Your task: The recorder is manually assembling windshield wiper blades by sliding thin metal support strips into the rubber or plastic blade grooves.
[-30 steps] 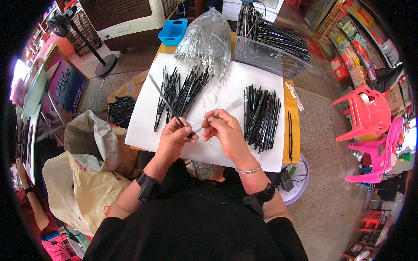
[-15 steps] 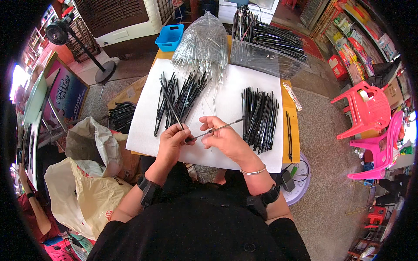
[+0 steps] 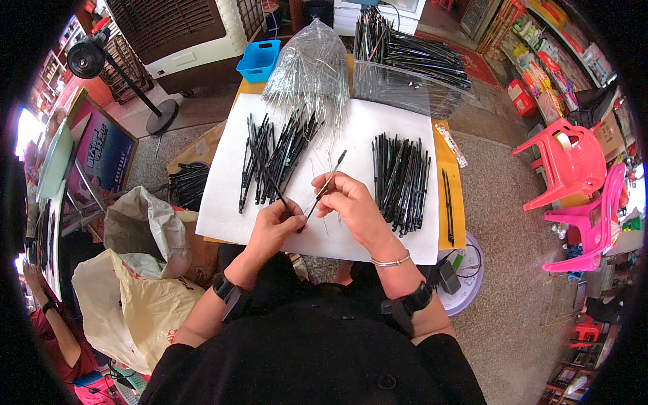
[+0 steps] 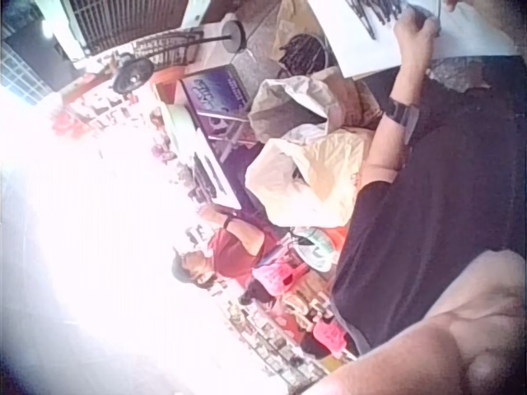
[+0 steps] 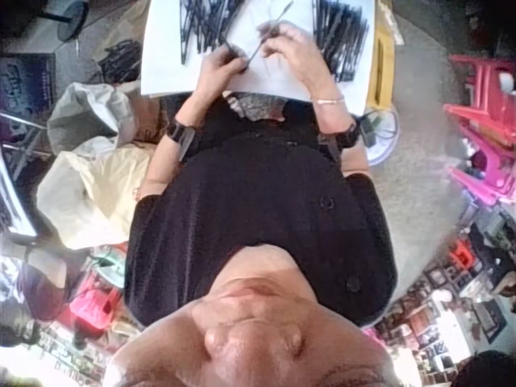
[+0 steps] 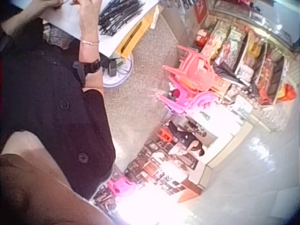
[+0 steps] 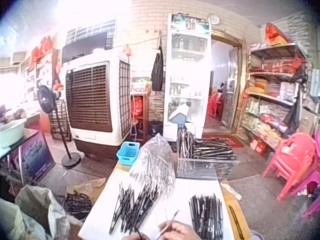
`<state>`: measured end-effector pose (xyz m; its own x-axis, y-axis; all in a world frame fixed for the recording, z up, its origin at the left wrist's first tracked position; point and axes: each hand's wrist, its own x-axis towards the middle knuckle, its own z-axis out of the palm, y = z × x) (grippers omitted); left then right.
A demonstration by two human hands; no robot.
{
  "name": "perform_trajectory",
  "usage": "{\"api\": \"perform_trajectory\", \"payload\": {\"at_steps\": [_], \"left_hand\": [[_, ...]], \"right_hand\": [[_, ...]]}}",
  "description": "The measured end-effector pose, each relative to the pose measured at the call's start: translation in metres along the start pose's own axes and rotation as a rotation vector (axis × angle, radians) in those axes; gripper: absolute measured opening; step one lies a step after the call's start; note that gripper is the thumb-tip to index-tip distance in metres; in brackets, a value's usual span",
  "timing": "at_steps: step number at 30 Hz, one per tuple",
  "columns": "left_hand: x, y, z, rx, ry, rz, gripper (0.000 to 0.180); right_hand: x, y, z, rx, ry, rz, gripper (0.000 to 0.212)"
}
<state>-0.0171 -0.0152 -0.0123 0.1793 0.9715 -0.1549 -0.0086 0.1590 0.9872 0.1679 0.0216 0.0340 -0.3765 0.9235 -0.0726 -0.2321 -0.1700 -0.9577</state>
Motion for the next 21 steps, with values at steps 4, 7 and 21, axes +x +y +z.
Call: {"api": "perform_trajectory", "payload": {"at_steps": [4, 7, 21], "left_hand": [[0.002, 0.018, 0.004, 0.158, -0.026, 0.029, 0.008], [0.009, 0.019, 0.012, -0.063, -0.001, 0.085, 0.01], [0.016, 0.019, 0.011, 0.049, 0.018, 0.11, 0.011]], "right_hand": [[-0.001, 0.002, -0.004, -0.035, 0.021, -0.002, 0.017], [0.0, 0.003, -0.004, 0.003, -0.005, 0.015, 0.016], [-0.001, 0.006, -0.004, -0.161, -0.019, -0.062, 0.018]]}}
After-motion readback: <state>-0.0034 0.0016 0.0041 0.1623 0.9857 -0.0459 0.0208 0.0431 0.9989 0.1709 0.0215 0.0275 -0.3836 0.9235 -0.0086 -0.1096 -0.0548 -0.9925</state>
